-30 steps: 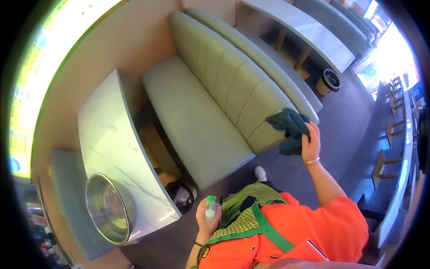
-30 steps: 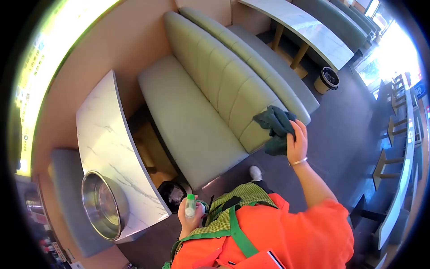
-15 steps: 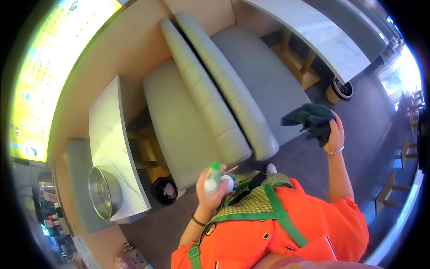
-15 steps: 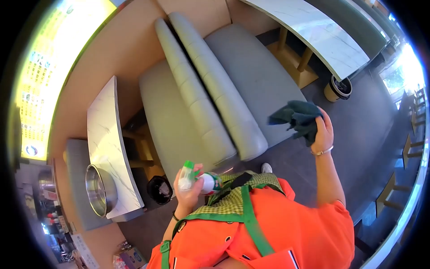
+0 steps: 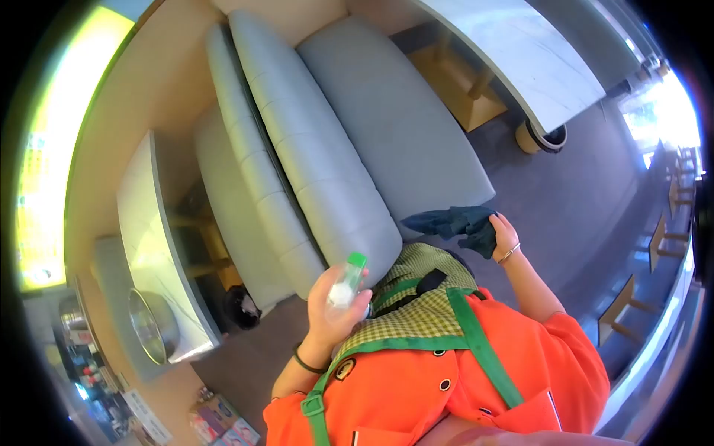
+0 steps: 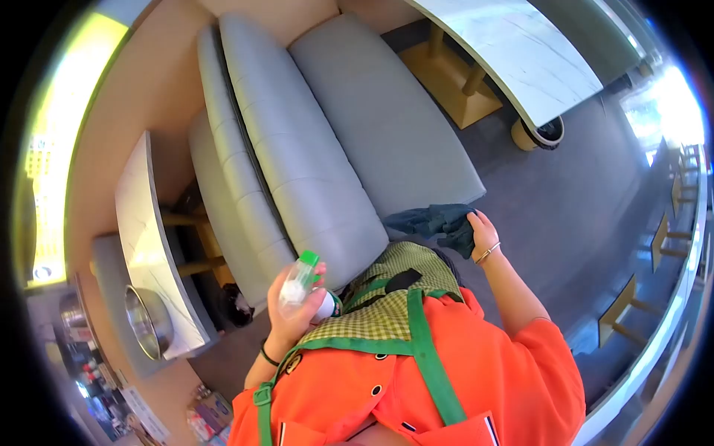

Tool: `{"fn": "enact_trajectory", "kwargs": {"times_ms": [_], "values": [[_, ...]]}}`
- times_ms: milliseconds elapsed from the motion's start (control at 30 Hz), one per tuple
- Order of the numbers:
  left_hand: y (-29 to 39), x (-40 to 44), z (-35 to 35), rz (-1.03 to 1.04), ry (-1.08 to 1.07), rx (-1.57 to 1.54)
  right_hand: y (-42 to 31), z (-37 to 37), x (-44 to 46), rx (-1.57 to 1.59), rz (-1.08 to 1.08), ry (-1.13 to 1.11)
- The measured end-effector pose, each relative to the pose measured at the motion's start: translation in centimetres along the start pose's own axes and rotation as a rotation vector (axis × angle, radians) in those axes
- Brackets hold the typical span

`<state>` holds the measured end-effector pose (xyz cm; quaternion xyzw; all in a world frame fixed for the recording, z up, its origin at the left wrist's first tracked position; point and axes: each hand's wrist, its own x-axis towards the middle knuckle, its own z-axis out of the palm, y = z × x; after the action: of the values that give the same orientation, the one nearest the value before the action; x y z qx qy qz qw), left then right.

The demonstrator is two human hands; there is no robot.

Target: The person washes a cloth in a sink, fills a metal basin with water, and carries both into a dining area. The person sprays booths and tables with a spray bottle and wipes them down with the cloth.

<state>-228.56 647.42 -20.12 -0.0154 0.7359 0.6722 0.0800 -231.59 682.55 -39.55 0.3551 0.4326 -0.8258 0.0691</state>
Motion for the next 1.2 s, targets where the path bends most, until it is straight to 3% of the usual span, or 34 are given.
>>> {"fn": "enact_trajectory", "kwargs": {"times_ms": [133,233,400,633,867,933,1000,1067,1133,1200], "values": [[2.4,1.0,4.1,0.176,0.063,0.075,-5.1,-0.5,2.8,-0.056,0.056,-0.043],[1.5,3.5,10.0,0.142,0.202,0.020,-9.5,-1.9,6.6,-0.140,0.026,-0.129],[-8.0,8.1,20.6,0.063,0.505,-0.025,-19.4,-7.8,10.3,-0.395,-0.052,-0.194],[-20.7,12.1,30.5,-0.267,0.678,0.242,-28.0,-18.2,11.4,-0.502,0.001,-0.178],[-23.4,14.8,32.7,-0.278,0.885,-0.018,-29.9,-22.5,10.1,-0.431,0.023,-0.083],[-23.1,16.6,32.4,-0.311,0.896,0.078,-30.6,-22.6,10.0,-0.475,0.037,-0.057],[-22.0,18.8,32.1,-0.224,0.908,0.264,-32.0,-22.4,10.6,-0.477,0.030,-0.083],[-21.7,21.4,31.1,-0.235,0.933,0.212,-32.9,-22.6,11.5,-0.428,0.003,-0.085],[-20.8,23.8,30.1,-0.009,0.994,-0.008,-33.9,-22.3,12.3,-0.409,0.005,-0.107],[-19.7,26.5,28.6,0.022,0.986,0.077,-34.6,-21.3,13.4,-0.377,-0.011,-0.131]]}}
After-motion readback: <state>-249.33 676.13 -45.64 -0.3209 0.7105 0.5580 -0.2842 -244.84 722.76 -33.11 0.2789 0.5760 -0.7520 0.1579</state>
